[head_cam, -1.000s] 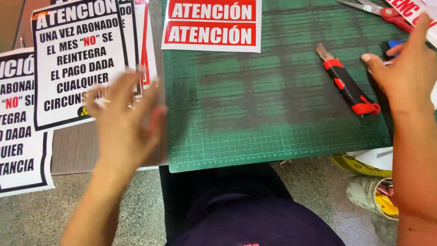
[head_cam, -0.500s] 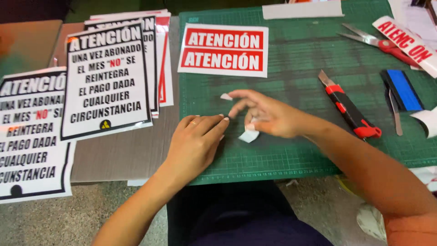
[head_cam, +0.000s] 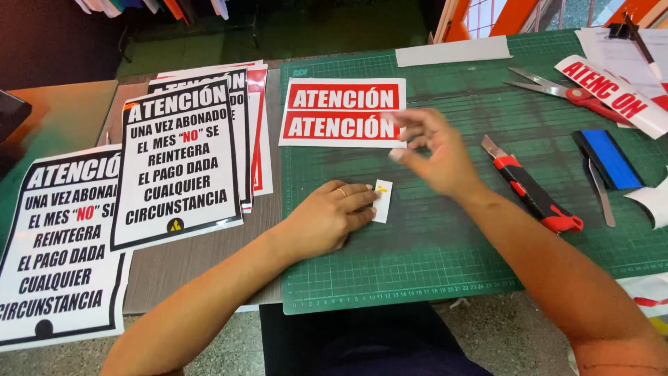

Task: Applying small labels to the bottom of printed signs and smoothing them with a squeegee

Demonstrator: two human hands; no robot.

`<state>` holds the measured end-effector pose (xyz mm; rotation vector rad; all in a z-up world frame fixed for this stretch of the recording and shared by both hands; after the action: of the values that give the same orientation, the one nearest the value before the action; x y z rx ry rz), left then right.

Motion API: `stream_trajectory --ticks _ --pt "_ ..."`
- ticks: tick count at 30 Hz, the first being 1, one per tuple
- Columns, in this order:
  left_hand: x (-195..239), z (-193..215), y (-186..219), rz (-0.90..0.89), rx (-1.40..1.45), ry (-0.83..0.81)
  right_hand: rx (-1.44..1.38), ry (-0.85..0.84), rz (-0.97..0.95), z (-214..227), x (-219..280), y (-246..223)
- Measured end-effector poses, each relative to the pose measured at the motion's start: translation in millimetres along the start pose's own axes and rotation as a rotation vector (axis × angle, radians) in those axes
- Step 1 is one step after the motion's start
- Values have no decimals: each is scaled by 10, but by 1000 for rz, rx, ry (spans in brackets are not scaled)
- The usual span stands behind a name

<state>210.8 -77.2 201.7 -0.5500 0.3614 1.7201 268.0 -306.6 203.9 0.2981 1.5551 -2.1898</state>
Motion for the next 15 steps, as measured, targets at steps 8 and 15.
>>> stream_trajectory --ticks 8,15 --pt "-24 -30 44 63 29 -12 -312 -169 -552 -65 122 -34" --pt "-23 -53 41 126 61 -31 -211 -127 -537 -157 147 109"
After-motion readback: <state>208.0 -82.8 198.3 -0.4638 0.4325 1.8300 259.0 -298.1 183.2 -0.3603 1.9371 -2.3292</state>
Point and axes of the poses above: each hand's wrist, its own x-axis away from the middle knuckle, its own z-axis out of the back of the hand, y = z × x, the point moved 4 cm from there along -x, towards the middle knuckle, and after that the axes turned 4 degrees about -x, right-handed, at the moved point
